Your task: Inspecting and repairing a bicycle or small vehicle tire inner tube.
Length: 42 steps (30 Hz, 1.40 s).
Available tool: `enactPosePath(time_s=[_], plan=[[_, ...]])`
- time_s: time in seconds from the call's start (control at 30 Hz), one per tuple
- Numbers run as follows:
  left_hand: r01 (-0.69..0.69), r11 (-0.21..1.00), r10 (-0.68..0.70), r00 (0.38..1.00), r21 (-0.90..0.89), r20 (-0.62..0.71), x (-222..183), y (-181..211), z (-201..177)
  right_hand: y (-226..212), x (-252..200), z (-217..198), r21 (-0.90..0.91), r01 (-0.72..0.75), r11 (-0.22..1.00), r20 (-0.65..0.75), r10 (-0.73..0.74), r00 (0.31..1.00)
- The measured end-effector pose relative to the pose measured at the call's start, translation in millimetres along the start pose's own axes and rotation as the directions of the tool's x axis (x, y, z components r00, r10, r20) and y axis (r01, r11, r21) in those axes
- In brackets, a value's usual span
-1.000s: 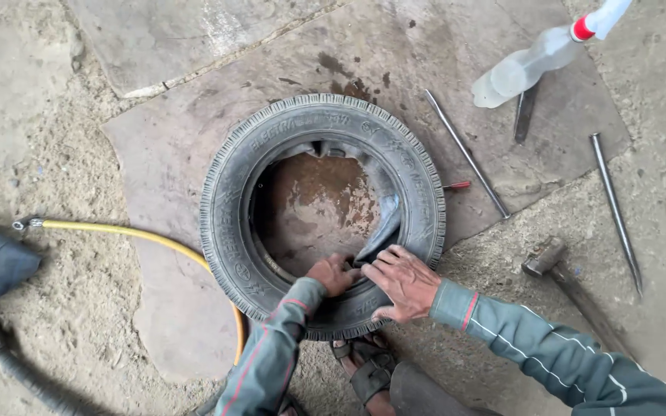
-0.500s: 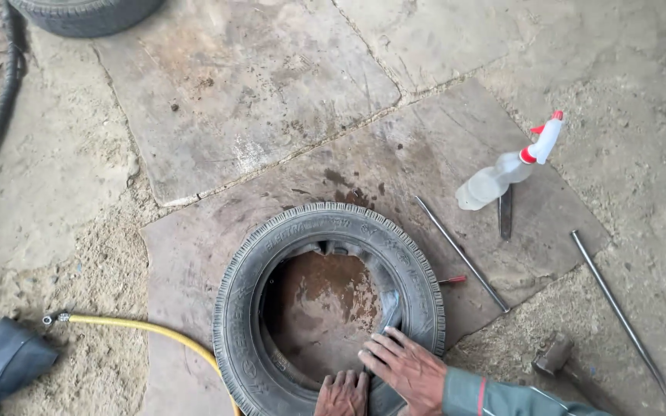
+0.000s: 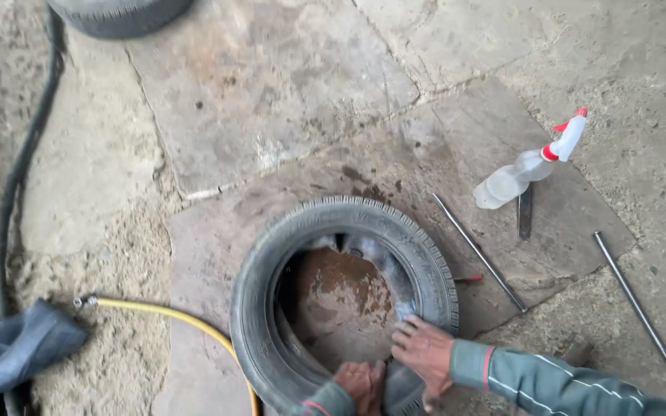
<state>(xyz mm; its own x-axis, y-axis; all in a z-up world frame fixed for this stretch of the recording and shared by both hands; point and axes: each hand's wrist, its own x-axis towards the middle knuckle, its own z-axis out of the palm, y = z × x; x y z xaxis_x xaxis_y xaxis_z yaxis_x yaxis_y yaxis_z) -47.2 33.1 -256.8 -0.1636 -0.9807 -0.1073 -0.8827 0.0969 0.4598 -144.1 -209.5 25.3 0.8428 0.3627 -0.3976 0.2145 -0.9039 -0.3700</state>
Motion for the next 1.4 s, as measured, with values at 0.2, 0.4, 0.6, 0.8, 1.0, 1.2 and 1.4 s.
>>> enactPosePath(time_s=[0.2,0.4,0.6,0.8,1.0,1.2,1.4], plan=[[0.032,0.999,-0.031,0.999,-0.04,0.023,-38.7,-4.4,-166.7,-35.2,45.1,106.4,0.256,-0.251,0.933,-0.093,0.283,0.955],[0.077,0.996,-0.069,0.987,-0.053,0.148,-42.5,30.8,-186.8,-23.1,22.0,56.6,0.127,-0.064,0.99,-0.01,0.065,0.998],[0.089,0.988,-0.051,0.957,-0.122,0.286,-36.6,8.1,-145.1,-14.7,57.3,51.8,0.172,-0.216,0.961,0.392,0.134,0.91],[0.169,0.985,-0.173,0.889,0.047,0.424,-35.7,30.6,-241.4,-0.6,26.9,13.0,-0.003,0.038,0.999,-0.095,-0.038,0.995],[0.195,0.981,-0.163,0.854,-0.015,0.495,-31.7,32.3,-268.7,-7.0,18.3,-5.4,-0.077,-0.054,0.996,0.24,0.071,0.968],[0.246,0.968,-0.231,0.81,0.045,0.539,-22.1,51.2,-305.1,8.7,27.4,-4.5,-0.01,-0.107,0.994,0.482,0.099,0.871],[0.321,0.941,-0.31,0.944,-0.103,0.113,3.2,84.3,-230.3,84.7,11.4,70.2,-0.427,-0.076,0.901,0.053,0.109,0.993]])
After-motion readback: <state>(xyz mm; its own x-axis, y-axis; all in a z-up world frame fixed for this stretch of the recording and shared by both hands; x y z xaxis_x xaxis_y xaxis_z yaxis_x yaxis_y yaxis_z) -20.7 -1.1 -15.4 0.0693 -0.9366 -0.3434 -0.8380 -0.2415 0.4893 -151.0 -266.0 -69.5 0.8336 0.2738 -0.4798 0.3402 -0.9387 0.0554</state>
